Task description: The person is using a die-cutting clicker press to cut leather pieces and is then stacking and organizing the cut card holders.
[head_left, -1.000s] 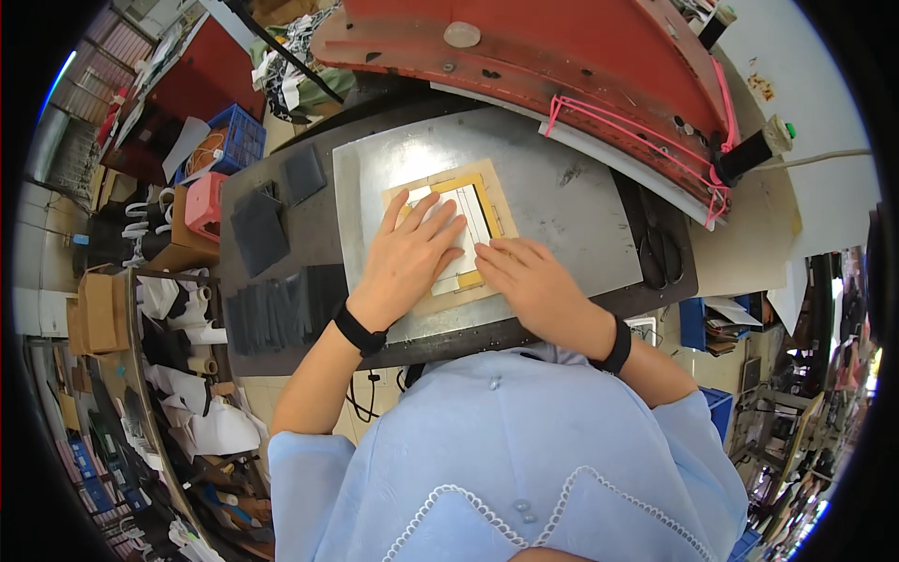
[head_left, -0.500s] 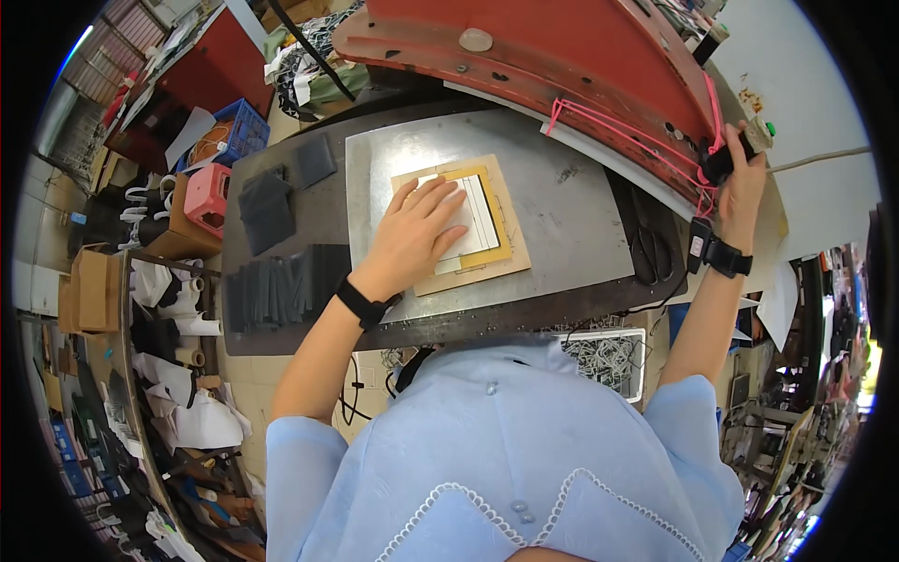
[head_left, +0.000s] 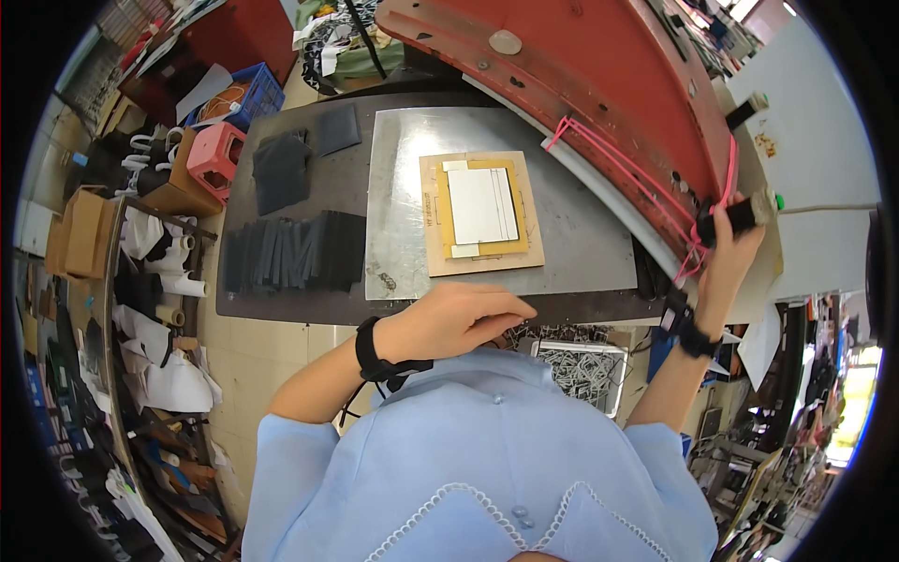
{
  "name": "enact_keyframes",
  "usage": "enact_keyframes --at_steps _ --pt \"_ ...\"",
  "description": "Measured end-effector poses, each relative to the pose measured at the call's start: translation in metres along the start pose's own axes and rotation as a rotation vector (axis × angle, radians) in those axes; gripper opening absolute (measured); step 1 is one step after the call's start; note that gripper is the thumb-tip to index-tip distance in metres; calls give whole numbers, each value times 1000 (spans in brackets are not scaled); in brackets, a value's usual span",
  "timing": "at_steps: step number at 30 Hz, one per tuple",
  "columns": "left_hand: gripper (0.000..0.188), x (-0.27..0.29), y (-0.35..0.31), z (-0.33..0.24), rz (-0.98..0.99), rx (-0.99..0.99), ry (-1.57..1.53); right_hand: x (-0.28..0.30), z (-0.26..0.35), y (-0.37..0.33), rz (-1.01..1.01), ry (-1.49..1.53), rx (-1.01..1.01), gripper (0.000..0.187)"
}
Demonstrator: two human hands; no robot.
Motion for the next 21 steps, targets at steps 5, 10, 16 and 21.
enact_keyframes --at_steps 5,10,16,21 --pt "35 3 28 -26 -76 -89 -94 -24 45 -68 214 82 75 76" --pt "74 4 53 -63 -246 -371 31 10 49 -100 433 -42 103 66" --pt "103 12 47 -85 -195 -274 -168 61 31 -6 23 -256 127 57" --pt "80 15 10 -87 -487 -243 -489 17 35 13 109 174 94 59"
Point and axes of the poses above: each hand's wrist, its own y-axis towards the middle knuckle, its own x-axis out of the back of the hand, z = x × y, the point moved 2 cm from there along y, towards the middle knuckle, and after that the axes turned 15 degrees about z, right-handed, at the moved point
